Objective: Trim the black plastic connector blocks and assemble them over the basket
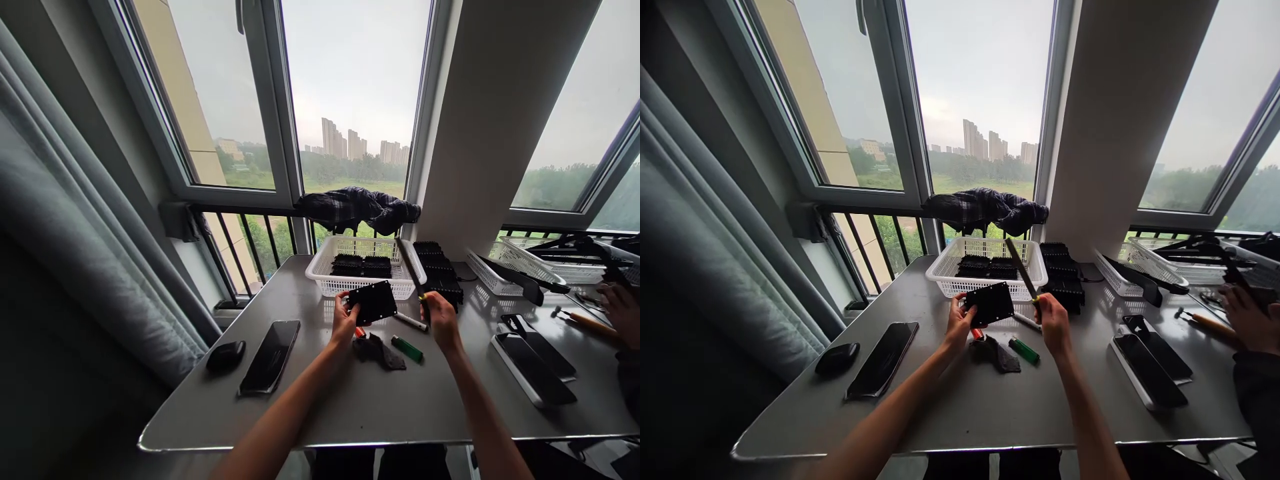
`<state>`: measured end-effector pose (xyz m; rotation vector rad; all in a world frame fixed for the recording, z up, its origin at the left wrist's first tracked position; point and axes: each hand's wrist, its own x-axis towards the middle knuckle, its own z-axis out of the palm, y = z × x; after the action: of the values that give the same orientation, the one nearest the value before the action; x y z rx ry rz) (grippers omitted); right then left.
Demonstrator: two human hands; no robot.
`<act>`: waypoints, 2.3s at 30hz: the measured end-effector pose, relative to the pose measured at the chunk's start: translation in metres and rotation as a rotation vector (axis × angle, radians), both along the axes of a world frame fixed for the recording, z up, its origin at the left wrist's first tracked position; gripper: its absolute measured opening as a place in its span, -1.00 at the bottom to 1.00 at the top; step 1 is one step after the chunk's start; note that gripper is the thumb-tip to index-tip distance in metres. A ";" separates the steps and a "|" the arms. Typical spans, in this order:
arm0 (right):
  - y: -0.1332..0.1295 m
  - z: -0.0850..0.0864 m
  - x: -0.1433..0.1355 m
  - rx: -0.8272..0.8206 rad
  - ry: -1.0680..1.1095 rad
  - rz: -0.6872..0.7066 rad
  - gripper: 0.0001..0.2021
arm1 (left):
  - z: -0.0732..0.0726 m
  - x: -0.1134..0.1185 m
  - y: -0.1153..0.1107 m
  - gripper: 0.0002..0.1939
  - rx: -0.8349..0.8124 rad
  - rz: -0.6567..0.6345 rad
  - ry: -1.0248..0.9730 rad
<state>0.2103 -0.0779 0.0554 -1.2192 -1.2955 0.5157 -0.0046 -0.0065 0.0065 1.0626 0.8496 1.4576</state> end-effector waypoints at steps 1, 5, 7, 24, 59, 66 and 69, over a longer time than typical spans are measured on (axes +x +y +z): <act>0.012 0.001 -0.004 -0.037 -0.064 -0.019 -0.49 | 0.000 -0.001 0.001 -0.49 0.022 0.007 0.014; 0.037 -0.013 -0.017 -0.114 -0.170 -0.016 -0.44 | -0.002 -0.007 0.008 -0.56 0.085 0.055 0.075; 0.038 -0.025 -0.019 -0.116 -0.226 -0.020 -0.43 | -0.003 -0.009 0.010 -0.54 0.081 0.071 0.080; 0.028 -0.050 -0.030 -0.255 -0.660 -0.179 -0.51 | -0.003 -0.002 0.005 -0.51 0.094 0.013 0.132; 0.025 -0.049 -0.026 -0.318 -0.753 -0.382 -0.52 | -0.016 -0.007 0.016 -0.55 0.033 0.060 0.159; 0.023 -0.048 -0.029 -0.313 -0.721 -0.395 -0.51 | -0.016 -0.008 0.017 -0.57 0.018 0.069 0.193; 0.023 -0.048 -0.040 -0.316 -0.739 -0.327 -0.51 | -0.015 -0.006 0.015 -0.59 0.051 0.066 0.194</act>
<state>0.1706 -0.0552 0.0075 -1.9577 -1.6061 0.0107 -0.0110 0.0089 -0.0084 1.2393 0.9966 1.4536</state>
